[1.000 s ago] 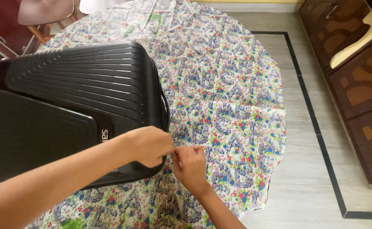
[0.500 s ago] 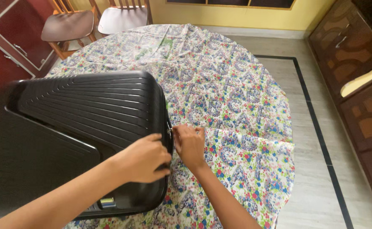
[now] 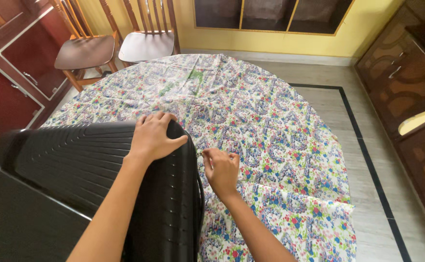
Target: The person packs folded clothes into a suitcase, closes and secures it, then opens it again to remove a shirt and trousers, placing them into a wooden wardrobe.
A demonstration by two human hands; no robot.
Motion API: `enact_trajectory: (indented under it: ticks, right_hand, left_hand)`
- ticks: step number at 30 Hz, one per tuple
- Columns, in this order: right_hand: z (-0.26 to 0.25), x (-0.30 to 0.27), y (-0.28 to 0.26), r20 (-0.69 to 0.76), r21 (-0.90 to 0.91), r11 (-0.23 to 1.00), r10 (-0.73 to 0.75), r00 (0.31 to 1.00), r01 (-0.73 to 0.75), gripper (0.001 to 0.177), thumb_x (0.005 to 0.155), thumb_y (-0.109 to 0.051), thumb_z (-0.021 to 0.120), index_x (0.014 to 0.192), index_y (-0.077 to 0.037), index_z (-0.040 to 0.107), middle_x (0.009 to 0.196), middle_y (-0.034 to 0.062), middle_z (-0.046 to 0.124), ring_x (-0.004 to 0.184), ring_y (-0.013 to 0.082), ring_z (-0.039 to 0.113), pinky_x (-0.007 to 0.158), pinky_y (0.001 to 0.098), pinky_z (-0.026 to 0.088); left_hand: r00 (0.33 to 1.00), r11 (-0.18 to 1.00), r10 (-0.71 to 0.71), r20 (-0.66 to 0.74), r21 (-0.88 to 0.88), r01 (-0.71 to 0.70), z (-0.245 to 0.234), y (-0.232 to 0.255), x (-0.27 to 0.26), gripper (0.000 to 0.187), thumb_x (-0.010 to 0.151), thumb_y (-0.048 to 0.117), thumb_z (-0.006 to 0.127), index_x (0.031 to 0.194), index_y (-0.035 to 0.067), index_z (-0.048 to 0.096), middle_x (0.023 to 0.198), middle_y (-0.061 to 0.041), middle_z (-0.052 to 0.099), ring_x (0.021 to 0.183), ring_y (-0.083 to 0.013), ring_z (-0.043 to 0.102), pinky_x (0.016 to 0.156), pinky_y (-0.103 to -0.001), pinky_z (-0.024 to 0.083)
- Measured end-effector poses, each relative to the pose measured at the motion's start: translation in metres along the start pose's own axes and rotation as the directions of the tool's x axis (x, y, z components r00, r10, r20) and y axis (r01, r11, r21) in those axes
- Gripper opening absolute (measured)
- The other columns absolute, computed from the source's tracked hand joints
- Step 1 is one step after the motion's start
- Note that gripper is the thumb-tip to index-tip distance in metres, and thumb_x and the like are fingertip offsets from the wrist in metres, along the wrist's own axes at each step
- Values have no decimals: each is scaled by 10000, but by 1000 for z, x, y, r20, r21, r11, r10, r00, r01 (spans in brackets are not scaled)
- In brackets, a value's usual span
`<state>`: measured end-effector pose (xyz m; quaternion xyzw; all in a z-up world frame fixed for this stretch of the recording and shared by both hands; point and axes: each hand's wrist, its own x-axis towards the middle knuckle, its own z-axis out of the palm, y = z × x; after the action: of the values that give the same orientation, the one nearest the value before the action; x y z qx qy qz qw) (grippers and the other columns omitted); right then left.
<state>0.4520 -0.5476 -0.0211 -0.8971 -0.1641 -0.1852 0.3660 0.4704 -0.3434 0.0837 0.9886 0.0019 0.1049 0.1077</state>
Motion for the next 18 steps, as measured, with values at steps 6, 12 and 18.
enact_trajectory:
  ticks: [6, 12, 18]
  right_hand:
    - [20, 46, 15, -86, 7, 983, -183, 979, 185, 125, 945, -252, 665, 954, -174, 762, 964, -8, 771, 884, 184, 696, 863, 421, 373]
    - [33, 92, 31, 248, 93, 995, -63, 967, 41, 178, 910, -406, 700, 959, -259, 789, 911, -49, 772, 749, 158, 681, 903, 392, 408]
    - [51, 129, 46, 356, 147, 960, -275, 893, 237, 172, 892, -434, 721, 958, -291, 791, 929, -77, 784, 803, 140, 685, 879, 397, 431]
  left_hand:
    - [994, 997, 13, -112, -73, -22, -4, 9, -8, 594, 716, 514, 731, 1168, 131, 696, 1190, -93, 673, 1208, -306, 566, 1129, -456, 319]
    - [991, 994, 19, -134, -103, -33, -9, 13, -6, 592, 700, 475, 732, 1163, 110, 695, 1170, -100, 671, 1198, -283, 578, 1134, -479, 302]
    - [990, 994, 13, -137, -107, -28, -8, 16, -5, 600, 693, 453, 733, 1154, 71, 687, 1154, -104, 672, 1191, -275, 584, 1137, -473, 304]
